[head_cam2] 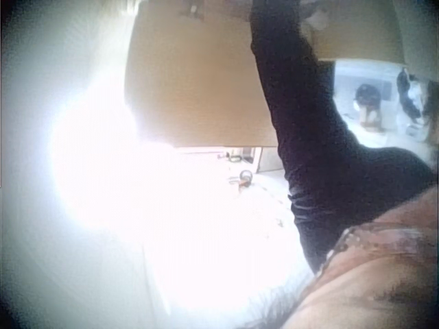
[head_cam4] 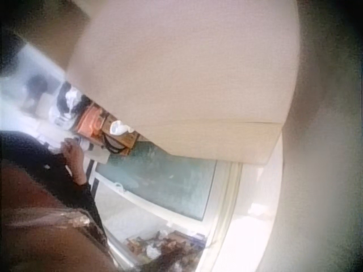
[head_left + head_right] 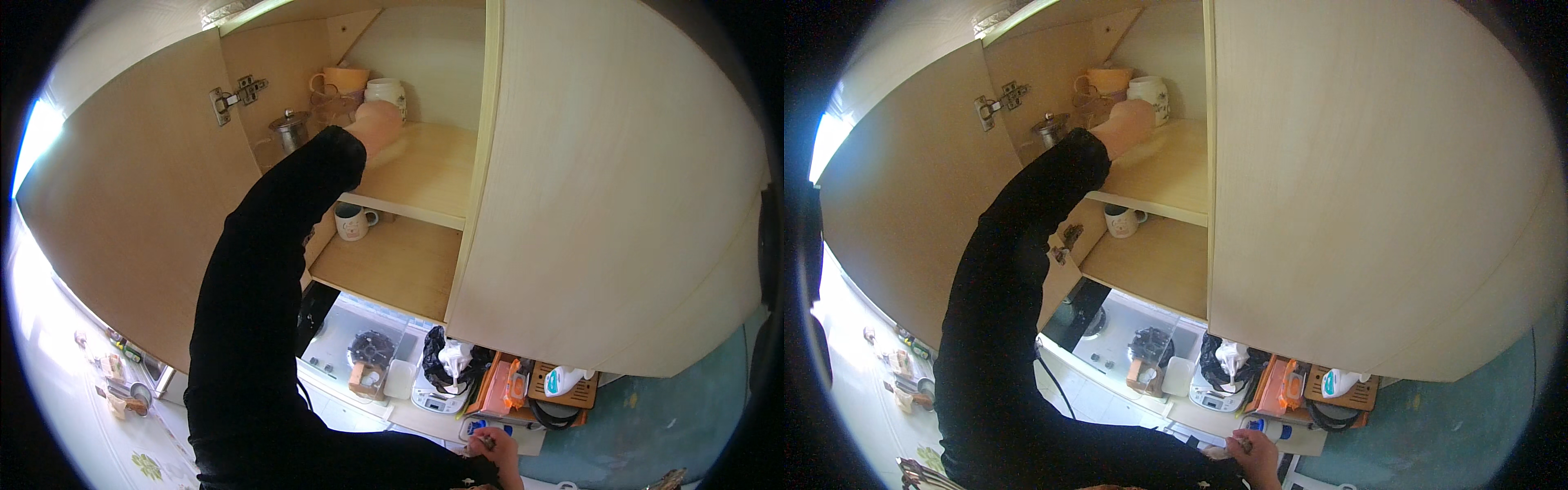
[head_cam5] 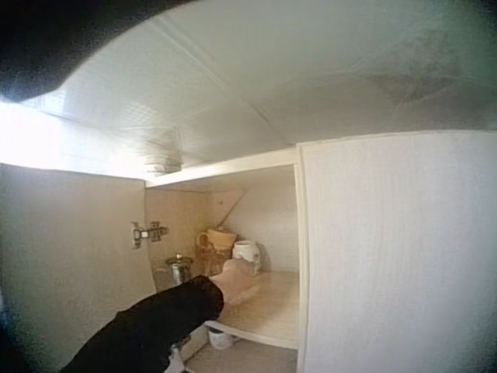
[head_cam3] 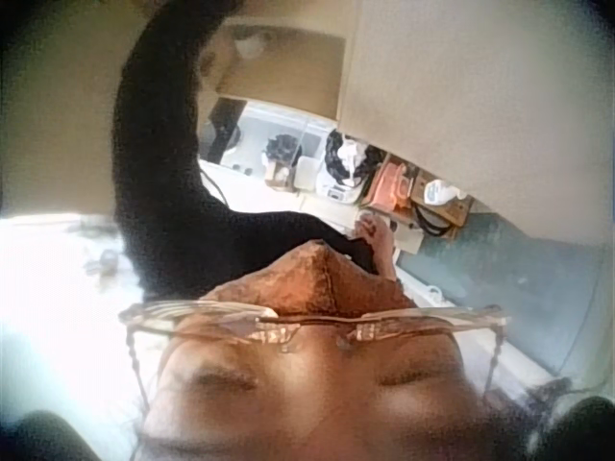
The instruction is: The person wipes the inside of a wall-mounted kitchen cupboard with a cloth, then removes several mugs, a small box, and a plate, wiping each item and placing them back on the shelves. The person also sprays the interior with a cleaning solution and wipes the shelves.
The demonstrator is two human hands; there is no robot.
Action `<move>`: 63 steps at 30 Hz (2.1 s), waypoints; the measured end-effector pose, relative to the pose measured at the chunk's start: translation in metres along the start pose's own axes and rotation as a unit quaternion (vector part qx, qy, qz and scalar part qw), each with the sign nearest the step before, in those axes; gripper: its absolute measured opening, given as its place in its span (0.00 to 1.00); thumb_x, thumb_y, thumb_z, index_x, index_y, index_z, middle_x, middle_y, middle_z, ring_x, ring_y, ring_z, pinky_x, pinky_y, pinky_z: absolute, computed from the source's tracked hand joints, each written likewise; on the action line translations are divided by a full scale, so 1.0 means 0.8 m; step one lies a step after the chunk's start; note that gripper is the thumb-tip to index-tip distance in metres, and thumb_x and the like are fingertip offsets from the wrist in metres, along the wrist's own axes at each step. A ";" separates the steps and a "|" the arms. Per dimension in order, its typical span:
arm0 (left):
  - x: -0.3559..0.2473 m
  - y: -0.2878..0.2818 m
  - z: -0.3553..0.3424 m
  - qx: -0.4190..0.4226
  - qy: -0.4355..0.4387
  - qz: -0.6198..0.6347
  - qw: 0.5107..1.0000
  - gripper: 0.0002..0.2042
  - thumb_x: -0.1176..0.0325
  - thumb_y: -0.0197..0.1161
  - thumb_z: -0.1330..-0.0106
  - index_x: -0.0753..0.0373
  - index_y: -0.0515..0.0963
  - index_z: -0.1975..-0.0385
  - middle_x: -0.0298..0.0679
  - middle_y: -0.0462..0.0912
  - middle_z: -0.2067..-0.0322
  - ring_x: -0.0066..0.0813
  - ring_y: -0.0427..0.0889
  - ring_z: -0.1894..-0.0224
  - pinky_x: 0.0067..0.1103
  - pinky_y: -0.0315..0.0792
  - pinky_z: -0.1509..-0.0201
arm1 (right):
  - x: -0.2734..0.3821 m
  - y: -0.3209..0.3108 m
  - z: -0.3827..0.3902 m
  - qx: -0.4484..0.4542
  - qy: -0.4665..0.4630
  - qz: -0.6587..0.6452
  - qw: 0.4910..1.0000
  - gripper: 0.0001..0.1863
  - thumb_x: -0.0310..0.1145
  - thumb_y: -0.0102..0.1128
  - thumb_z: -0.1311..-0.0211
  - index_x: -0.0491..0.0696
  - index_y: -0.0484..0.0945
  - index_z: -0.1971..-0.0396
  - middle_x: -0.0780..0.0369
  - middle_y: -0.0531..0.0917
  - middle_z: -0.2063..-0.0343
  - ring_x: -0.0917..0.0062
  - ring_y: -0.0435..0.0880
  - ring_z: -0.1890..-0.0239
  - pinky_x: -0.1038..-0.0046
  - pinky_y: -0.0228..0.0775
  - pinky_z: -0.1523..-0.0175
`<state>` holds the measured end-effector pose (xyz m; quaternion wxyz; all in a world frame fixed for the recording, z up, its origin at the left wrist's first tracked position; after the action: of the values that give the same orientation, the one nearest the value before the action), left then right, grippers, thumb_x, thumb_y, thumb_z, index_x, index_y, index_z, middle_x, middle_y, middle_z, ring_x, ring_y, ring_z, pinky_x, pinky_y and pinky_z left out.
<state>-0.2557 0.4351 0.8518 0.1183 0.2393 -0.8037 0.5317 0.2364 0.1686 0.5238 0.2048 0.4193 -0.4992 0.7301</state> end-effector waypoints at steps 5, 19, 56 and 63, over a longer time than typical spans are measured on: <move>0.035 0.037 -0.020 -0.004 -0.003 0.045 0.999 0.13 0.68 0.54 0.39 0.68 0.84 0.65 0.53 0.84 0.61 0.47 0.84 0.57 0.34 0.78 0.55 | 0.009 0.003 0.003 -0.007 -0.007 0.014 1.000 0.13 0.40 0.69 0.45 0.48 0.83 0.64 0.60 0.83 0.71 0.76 0.81 0.71 0.76 0.73 0.64; 0.024 -0.093 0.094 -0.003 -0.044 0.240 0.970 0.18 0.57 0.56 0.35 0.69 0.82 0.65 0.48 0.84 0.68 0.41 0.83 0.65 0.30 0.75 0.61 | 0.013 0.008 -0.002 0.009 -0.012 0.008 1.000 0.15 0.41 0.69 0.48 0.47 0.81 0.64 0.56 0.84 0.69 0.64 0.84 0.66 0.67 0.75 0.60; -0.120 0.103 0.417 -0.148 -0.048 0.379 0.912 0.08 0.64 0.63 0.39 0.57 0.75 0.63 0.42 0.77 0.81 0.43 0.79 0.77 0.32 0.72 0.75 | 0.137 0.027 -0.071 0.086 -0.130 0.011 0.988 0.27 0.36 0.68 0.47 0.46 0.73 0.47 0.58 0.85 0.65 0.67 0.85 0.62 0.68 0.75 0.56; -0.148 0.021 0.477 -0.076 -0.088 0.585 0.803 0.10 0.66 0.68 0.42 0.60 0.75 0.65 0.43 0.78 0.80 0.42 0.80 0.77 0.29 0.72 0.74 | 0.232 0.039 -0.099 0.025 -0.317 -0.029 0.948 0.35 0.33 0.68 0.46 0.43 0.63 0.38 0.55 0.84 0.67 0.68 0.85 0.65 0.70 0.75 0.59</move>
<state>-0.1383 0.1230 0.6307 -0.2684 -0.2406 -0.8360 0.4138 0.0773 0.2045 0.6463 0.0467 0.6485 -0.5077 0.5653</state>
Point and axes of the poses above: each hand's wrist, its own z-axis away from the middle knuckle, its own y-axis out of the palm, x = y × z, the point moved 2 cm from there along -z, towards the middle knuckle
